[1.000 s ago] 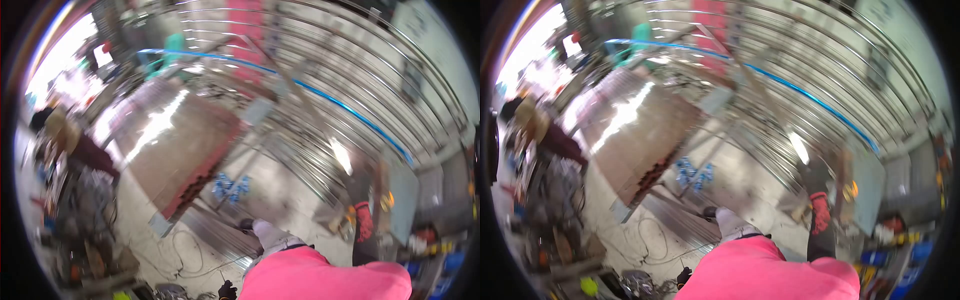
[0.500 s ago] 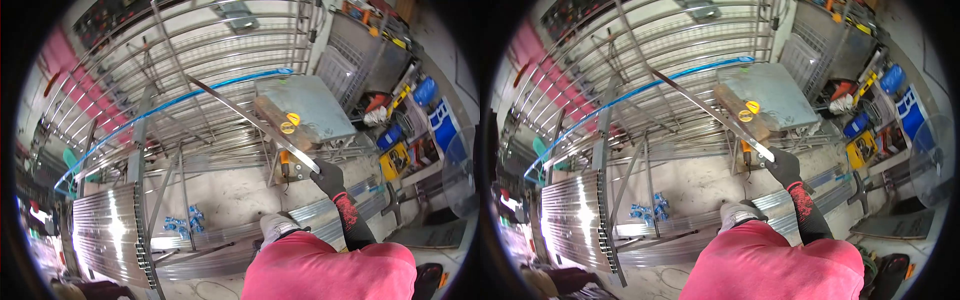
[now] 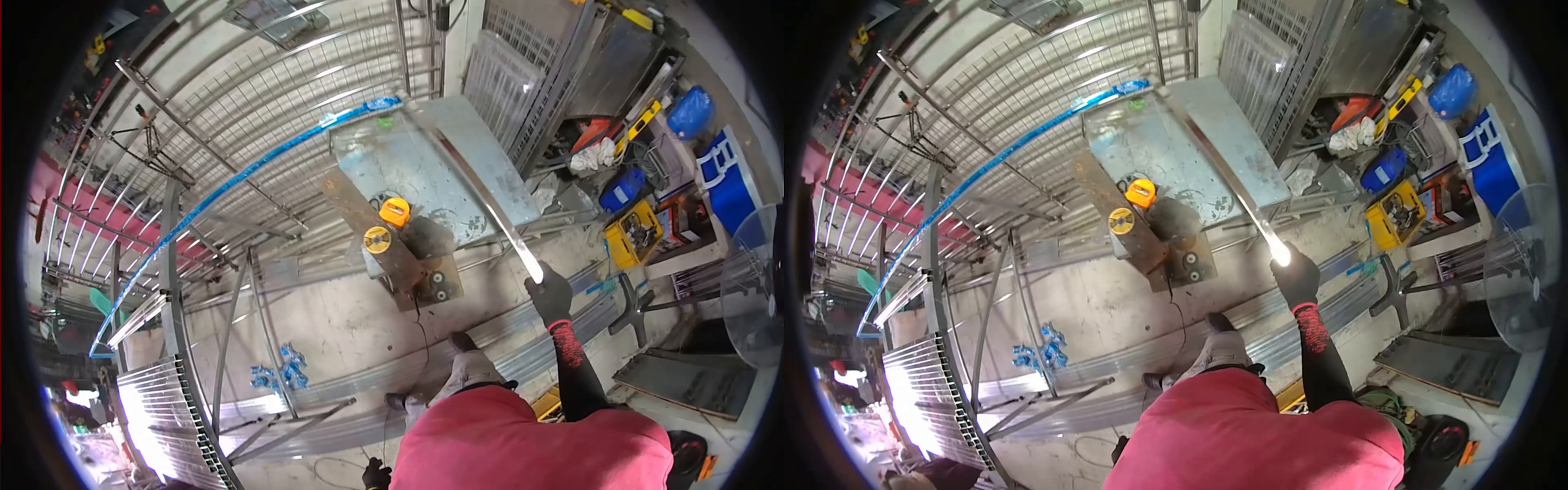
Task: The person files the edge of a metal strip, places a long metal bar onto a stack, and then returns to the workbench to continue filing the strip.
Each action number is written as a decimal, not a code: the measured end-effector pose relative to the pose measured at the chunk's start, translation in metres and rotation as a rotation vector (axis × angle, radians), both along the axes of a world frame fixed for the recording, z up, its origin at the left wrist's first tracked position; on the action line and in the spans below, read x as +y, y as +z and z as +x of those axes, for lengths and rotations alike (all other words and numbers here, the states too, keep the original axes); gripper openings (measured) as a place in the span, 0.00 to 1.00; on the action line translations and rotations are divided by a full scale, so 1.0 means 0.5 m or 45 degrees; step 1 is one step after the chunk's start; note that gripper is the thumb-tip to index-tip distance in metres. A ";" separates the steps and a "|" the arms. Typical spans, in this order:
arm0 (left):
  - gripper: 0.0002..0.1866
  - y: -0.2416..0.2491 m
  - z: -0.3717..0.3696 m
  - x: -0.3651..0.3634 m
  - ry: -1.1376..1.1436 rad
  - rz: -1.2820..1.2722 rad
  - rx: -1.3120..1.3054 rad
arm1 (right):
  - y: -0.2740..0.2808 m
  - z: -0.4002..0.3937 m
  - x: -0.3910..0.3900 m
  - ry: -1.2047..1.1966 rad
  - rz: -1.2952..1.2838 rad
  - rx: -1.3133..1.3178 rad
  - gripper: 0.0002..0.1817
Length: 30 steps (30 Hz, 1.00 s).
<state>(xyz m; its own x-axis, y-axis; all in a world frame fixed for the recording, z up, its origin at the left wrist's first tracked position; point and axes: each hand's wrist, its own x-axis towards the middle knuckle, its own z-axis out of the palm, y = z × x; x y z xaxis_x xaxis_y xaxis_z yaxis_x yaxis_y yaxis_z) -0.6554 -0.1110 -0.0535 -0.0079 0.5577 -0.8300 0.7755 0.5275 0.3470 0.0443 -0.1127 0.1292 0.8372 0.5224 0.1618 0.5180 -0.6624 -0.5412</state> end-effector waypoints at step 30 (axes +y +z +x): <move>0.23 0.023 0.320 -0.161 -0.277 -0.167 0.318 | -0.017 0.375 0.430 0.300 0.337 0.012 0.27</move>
